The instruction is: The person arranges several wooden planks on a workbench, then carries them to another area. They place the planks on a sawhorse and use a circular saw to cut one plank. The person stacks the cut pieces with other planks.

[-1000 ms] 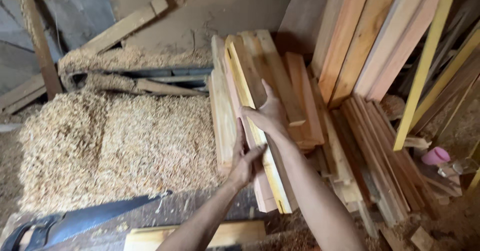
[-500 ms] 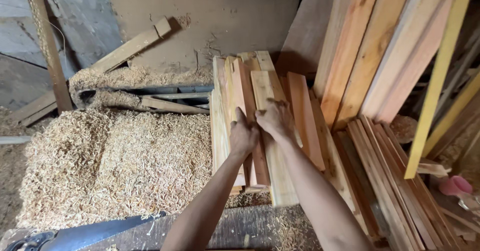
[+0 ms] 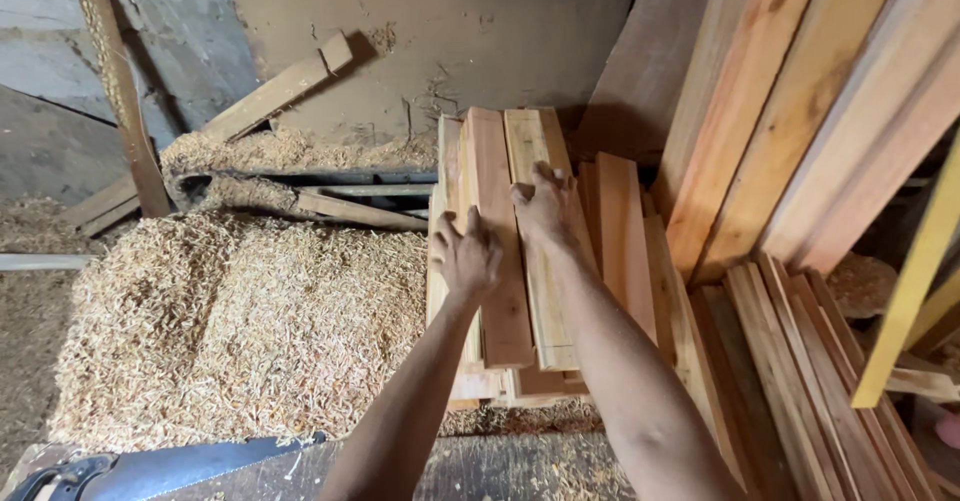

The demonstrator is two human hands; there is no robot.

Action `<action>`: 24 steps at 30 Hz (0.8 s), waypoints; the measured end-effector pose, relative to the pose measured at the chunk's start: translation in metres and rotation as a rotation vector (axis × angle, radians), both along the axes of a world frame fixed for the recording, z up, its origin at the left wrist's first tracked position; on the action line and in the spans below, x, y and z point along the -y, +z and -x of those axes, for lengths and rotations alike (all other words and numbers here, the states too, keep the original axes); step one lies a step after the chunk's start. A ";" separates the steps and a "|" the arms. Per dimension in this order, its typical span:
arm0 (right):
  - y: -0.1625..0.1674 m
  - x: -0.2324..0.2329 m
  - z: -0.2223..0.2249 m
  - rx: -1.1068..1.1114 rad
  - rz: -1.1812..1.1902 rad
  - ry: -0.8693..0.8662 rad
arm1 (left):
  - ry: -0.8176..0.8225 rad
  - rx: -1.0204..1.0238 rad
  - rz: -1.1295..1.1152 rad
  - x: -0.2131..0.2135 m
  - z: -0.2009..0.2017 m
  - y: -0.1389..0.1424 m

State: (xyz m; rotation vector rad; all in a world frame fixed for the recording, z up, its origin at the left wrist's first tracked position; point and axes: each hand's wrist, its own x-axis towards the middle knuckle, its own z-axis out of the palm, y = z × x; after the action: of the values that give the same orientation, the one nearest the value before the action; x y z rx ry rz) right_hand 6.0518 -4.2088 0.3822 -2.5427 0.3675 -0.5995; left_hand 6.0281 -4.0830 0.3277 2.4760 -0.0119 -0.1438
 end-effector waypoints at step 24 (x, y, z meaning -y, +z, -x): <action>-0.071 -0.157 0.172 0.494 -0.062 0.627 | 0.094 0.225 0.761 -0.226 0.137 -0.061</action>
State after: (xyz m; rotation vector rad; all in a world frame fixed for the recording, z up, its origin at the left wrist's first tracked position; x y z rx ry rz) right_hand 5.8800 -4.0520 0.3116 -2.1695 -0.5522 -0.8959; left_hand 5.8914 -3.8575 0.2663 1.7168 -0.0380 0.1578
